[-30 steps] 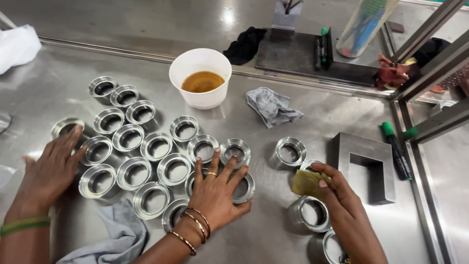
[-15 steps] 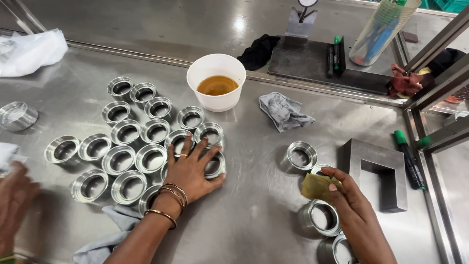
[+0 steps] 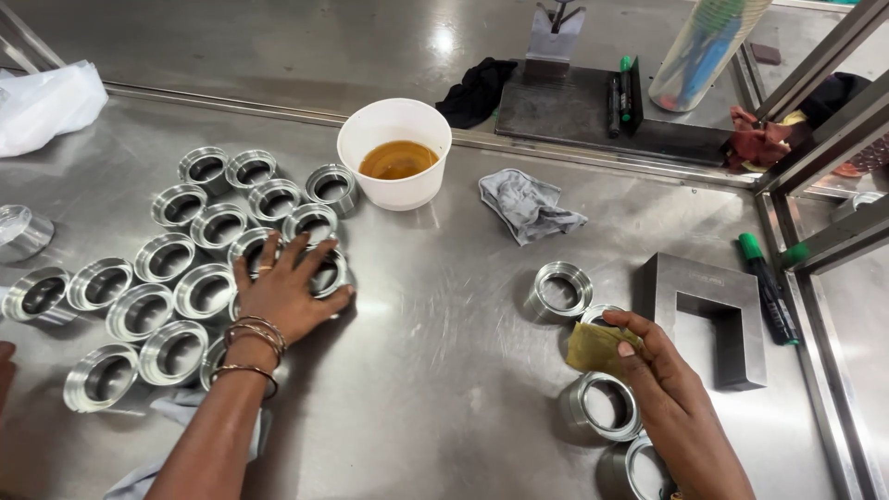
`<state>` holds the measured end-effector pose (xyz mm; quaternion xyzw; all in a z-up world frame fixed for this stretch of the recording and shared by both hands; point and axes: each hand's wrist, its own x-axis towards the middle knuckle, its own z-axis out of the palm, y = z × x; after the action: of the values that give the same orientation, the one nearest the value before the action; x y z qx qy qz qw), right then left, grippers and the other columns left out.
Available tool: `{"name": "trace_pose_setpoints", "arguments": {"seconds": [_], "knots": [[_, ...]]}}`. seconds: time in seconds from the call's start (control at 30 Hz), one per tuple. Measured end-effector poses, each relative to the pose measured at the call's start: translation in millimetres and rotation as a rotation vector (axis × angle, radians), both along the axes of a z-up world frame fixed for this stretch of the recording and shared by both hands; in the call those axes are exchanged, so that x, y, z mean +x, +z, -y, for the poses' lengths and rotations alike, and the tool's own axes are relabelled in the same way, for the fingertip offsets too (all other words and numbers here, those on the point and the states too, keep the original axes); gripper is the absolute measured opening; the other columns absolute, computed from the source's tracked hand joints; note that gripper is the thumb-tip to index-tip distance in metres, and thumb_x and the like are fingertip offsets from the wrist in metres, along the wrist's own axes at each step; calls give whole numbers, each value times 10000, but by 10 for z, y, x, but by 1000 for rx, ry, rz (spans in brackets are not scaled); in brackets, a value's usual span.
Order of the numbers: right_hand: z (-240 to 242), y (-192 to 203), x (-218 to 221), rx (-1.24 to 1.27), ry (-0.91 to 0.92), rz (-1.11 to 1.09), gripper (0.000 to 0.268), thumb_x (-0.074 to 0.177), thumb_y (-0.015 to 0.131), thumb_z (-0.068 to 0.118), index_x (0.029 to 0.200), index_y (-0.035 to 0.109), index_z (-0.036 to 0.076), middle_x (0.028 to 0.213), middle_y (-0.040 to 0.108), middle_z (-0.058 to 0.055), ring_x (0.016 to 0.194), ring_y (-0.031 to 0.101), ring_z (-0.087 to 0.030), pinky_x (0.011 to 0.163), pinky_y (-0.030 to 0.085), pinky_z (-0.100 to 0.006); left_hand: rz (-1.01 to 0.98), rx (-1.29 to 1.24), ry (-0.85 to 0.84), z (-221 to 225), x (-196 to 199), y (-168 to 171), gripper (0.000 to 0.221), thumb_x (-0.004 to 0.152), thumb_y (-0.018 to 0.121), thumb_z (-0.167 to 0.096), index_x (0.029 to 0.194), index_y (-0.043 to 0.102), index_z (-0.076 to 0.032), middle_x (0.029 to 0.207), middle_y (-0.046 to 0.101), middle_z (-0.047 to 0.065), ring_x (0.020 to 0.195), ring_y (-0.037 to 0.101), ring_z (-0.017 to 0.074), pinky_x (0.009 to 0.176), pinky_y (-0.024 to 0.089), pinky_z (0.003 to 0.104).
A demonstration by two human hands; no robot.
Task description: Checking, marking, and organizing metal ring components on a workbench.
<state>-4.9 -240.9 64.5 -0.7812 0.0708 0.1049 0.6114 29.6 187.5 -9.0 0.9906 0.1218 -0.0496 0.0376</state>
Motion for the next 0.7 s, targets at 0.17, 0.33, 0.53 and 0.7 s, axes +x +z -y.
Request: {"name": "trace_pose_setpoints", "arguments": {"seconds": [0.17,0.33,0.53,0.7], "knots": [[-16,58,-4,-24,-5,-35,388,990,492,221,1331,631,97,1159,703,-105,1127,637,-172,967,463,-299,57,7,81,-297,60,-60,859,734,581,-782,1510,374,-477,1669,245,-34,1561,109,280,1192,35,683],[82,-60,-2,73,16,28,392,992,500,220,1341,610,77,1165,708,-122,1133,648,-186,984,467,-310,169,8,121,-566,122,-191,837,750,611,-740,1496,437,-403,1627,297,5,1518,170,308,1148,50,715],[195,-389,212,41,33,31,396,985,512,224,1346,615,101,1195,697,-106,1194,643,-167,1034,465,-316,681,-151,-175,684,303,-266,392,834,719,-345,1199,705,-204,1337,655,86,1308,574,339,1145,376,568],[221,-437,215,68,31,18,393,985,522,230,1346,611,104,1181,731,-106,1173,668,-183,1013,507,-350,508,-531,-754,2039,337,-53,613,762,818,-376,1301,678,-119,1507,375,259,1380,357,476,1078,303,601]]}}
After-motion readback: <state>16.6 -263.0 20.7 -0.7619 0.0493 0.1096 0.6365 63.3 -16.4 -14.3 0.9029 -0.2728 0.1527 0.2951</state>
